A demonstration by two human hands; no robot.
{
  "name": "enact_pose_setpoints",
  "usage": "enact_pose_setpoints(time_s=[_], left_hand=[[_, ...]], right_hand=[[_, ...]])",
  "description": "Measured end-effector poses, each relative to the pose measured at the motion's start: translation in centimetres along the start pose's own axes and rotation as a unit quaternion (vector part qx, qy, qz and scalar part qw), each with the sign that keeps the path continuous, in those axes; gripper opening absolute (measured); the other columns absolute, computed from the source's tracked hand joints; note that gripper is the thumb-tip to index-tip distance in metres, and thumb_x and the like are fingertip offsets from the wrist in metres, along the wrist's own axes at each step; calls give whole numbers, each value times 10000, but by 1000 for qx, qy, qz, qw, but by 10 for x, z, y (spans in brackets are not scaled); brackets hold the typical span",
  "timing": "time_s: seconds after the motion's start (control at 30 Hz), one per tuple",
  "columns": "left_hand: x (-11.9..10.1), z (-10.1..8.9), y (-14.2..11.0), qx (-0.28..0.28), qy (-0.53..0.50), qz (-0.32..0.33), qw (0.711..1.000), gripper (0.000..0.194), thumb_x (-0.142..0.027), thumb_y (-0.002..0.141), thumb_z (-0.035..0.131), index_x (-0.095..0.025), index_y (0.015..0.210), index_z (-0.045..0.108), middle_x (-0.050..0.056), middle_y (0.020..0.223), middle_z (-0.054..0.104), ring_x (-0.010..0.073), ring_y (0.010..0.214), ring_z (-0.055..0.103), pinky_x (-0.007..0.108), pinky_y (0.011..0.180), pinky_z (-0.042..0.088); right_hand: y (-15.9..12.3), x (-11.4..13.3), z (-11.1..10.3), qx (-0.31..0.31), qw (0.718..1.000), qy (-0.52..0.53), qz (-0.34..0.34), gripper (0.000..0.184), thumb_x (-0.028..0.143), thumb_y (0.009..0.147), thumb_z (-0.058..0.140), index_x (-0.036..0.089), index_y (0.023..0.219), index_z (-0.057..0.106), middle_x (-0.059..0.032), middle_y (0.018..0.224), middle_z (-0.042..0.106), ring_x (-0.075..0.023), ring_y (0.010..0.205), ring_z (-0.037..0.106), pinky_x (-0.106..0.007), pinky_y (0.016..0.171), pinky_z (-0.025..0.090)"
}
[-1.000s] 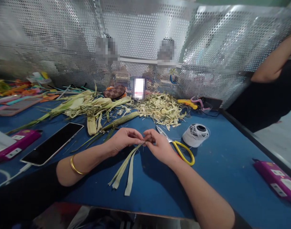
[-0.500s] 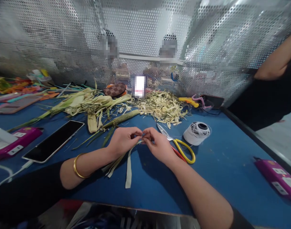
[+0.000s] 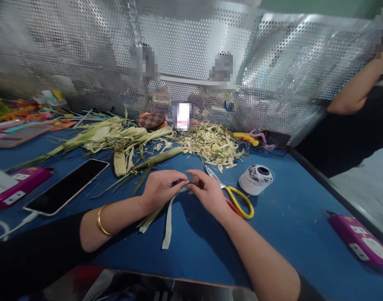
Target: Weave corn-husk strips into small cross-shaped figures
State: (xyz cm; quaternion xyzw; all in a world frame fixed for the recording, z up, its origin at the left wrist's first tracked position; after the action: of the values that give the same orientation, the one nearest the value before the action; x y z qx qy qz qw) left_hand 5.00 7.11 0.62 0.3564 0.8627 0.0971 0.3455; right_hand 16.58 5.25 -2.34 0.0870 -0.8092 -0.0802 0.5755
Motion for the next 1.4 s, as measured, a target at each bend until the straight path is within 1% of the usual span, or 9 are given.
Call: enact_pose_setpoints(time_s=[0.23, 0.43, 0.63, 0.73, 0.83, 1.03, 1.23, 1.3, 1.4], left_hand=[[-5, -3, -1, -1, 12, 9, 1000, 193, -332, 850, 546, -248, 821, 717, 54, 870, 710, 183, 861, 609, 247, 744, 402], [-7, -9, -3, -47, 38, 29, 998, 191, -320, 844, 560, -239, 786, 724, 36, 776, 707, 161, 773, 621, 237, 689, 397], [5, -12, -1, -52, -10, -37, 998, 161, -314, 809, 604, -230, 750, 729, -13, 738, 719, 130, 696, 622, 218, 616, 368], [13, -10, 2, -29, -27, -78, 996, 183, -325, 802, 590, -213, 738, 719, -14, 682, 694, 126, 640, 590, 224, 580, 348], [25, -6, 4, -4, -23, -123, 992, 169, -293, 778, 580, -189, 703, 692, -9, 637, 660, 130, 604, 554, 234, 560, 330], [39, 1, 7, 41, -4, -169, 985, 144, -236, 739, 553, -183, 669, 667, 6, 650, 654, 149, 622, 554, 250, 563, 324], [40, 4, 5, 60, -3, -184, 981, 147, -232, 743, 538, -184, 684, 664, 12, 681, 666, 154, 642, 563, 252, 564, 326], [40, 4, 5, 59, -4, -186, 981, 149, -236, 746, 535, -186, 687, 662, 15, 694, 671, 155, 653, 566, 251, 568, 330], [40, 5, 4, 63, 0, -191, 980, 153, -255, 751, 533, -192, 693, 660, 16, 696, 672, 158, 652, 564, 252, 561, 322]], right_hand=[[0, -3, -1, -8, 999, 24, 40, 180, 335, 700, 666, 203, 814, 709, -17, 755, 694, -162, 676, 626, -305, 663, 515], [-1, -1, -10, -38, 998, -18, 45, 158, 341, 711, 648, 196, 748, 698, -2, 658, 648, -158, 645, 585, -291, 639, 451], [-2, 0, -13, -47, 998, -10, 50, 194, 386, 760, 591, 198, 738, 629, -6, 671, 610, -162, 682, 546, -291, 667, 411], [-2, 1, -15, -50, 998, 6, 46, 193, 386, 753, 594, 199, 707, 610, -19, 731, 604, -172, 729, 554, -303, 709, 418], [-3, 8, -20, -61, 998, -30, 19, 187, 361, 756, 591, 202, 657, 599, -33, 808, 581, -173, 753, 529, -305, 709, 412], [-6, 19, -28, -91, 991, -96, -14, 173, 322, 753, 594, 206, 625, 586, -25, 755, 540, -181, 771, 500, -309, 720, 386], [-9, 11, -11, -22, 998, 3, 63, 212, 389, 782, 588, 210, 669, 573, 30, 507, 518, -141, 546, 484, -278, 588, 382], [-10, 10, -11, -27, 996, 44, 74, 228, 392, 770, 607, 204, 645, 573, 7, 572, 593, -134, 549, 520, -280, 597, 405], [-10, 9, -8, -27, 991, 109, 77, 231, 381, 762, 628, 189, 644, 582, -48, 826, 685, -126, 594, 576, -280, 604, 429]])
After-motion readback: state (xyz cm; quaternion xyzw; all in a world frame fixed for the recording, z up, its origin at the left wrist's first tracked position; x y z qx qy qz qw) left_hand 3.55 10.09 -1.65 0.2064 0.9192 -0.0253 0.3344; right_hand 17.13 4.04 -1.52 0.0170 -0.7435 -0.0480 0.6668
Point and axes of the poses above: each hand's wrist, its own y-axis towards the middle knuckle, its own z-axis out of the palm, x = y × z, the point moved 9 cm from there along y, towards the middle knuckle
